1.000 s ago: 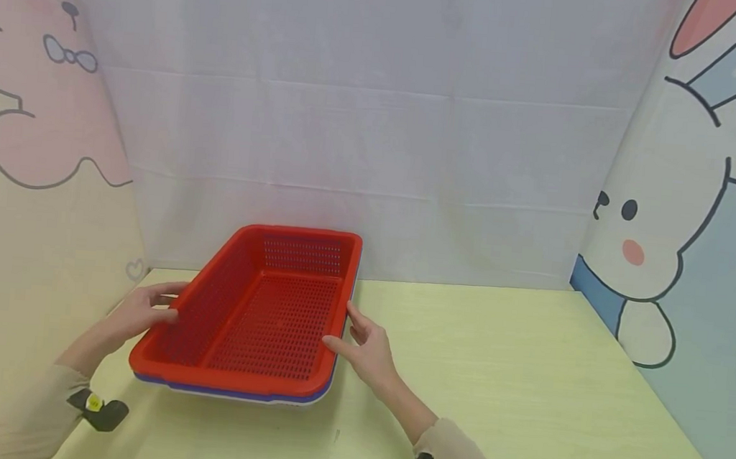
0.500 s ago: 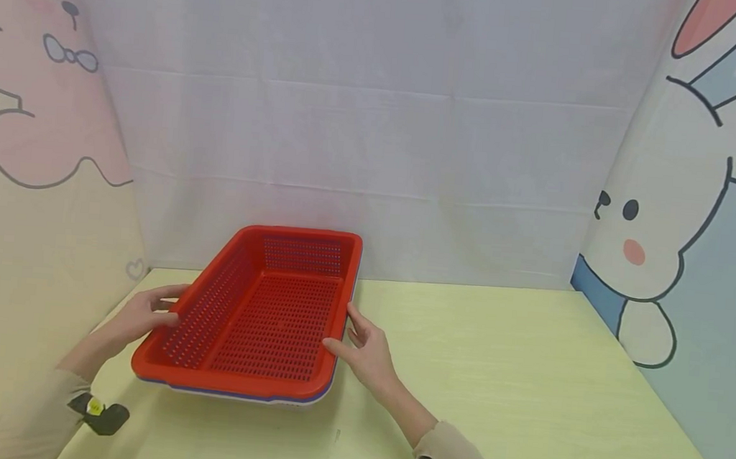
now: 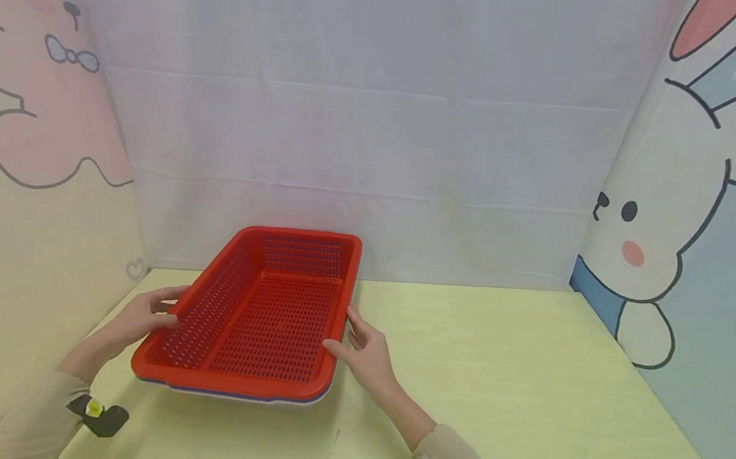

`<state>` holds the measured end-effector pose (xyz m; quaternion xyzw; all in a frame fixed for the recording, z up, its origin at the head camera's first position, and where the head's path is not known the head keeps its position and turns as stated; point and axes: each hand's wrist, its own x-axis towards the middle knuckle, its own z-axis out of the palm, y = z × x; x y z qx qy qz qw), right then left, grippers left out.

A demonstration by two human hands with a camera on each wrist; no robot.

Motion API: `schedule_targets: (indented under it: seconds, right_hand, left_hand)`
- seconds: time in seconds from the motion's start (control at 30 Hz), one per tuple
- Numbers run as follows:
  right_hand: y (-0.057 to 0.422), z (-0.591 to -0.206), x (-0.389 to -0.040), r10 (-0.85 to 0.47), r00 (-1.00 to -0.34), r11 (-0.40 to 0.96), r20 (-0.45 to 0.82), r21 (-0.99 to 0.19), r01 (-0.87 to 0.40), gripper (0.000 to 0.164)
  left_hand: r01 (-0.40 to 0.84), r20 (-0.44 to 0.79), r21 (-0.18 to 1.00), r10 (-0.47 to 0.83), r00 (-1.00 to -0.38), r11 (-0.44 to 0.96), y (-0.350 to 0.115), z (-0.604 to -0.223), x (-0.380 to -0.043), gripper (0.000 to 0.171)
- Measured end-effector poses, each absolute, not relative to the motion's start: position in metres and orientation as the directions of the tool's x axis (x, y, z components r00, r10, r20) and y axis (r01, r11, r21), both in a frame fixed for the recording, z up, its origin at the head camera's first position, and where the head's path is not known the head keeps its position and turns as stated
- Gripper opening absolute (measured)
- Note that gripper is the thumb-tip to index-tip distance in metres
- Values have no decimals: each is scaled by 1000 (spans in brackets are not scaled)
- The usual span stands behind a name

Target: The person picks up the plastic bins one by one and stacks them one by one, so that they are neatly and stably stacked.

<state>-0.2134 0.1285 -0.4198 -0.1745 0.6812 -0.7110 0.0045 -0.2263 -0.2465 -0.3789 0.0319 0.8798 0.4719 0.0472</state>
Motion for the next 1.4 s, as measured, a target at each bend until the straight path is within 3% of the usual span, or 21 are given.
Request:
schedule_targets:
  seconds: [0.83, 1.4]
  right_hand:
    - [140, -417, -214, -209, -957, -8, 201, -979, -204, 62]
    - [159, -421, -213, -210, -955, 5, 211, -976, -217, 61]
  left_hand:
    - [71, -2, 822, 129, -992, 565, -235, -378, -225, 66]
    - [68, -39, 848, 190, -981, 525, -219, -377, -224, 66]
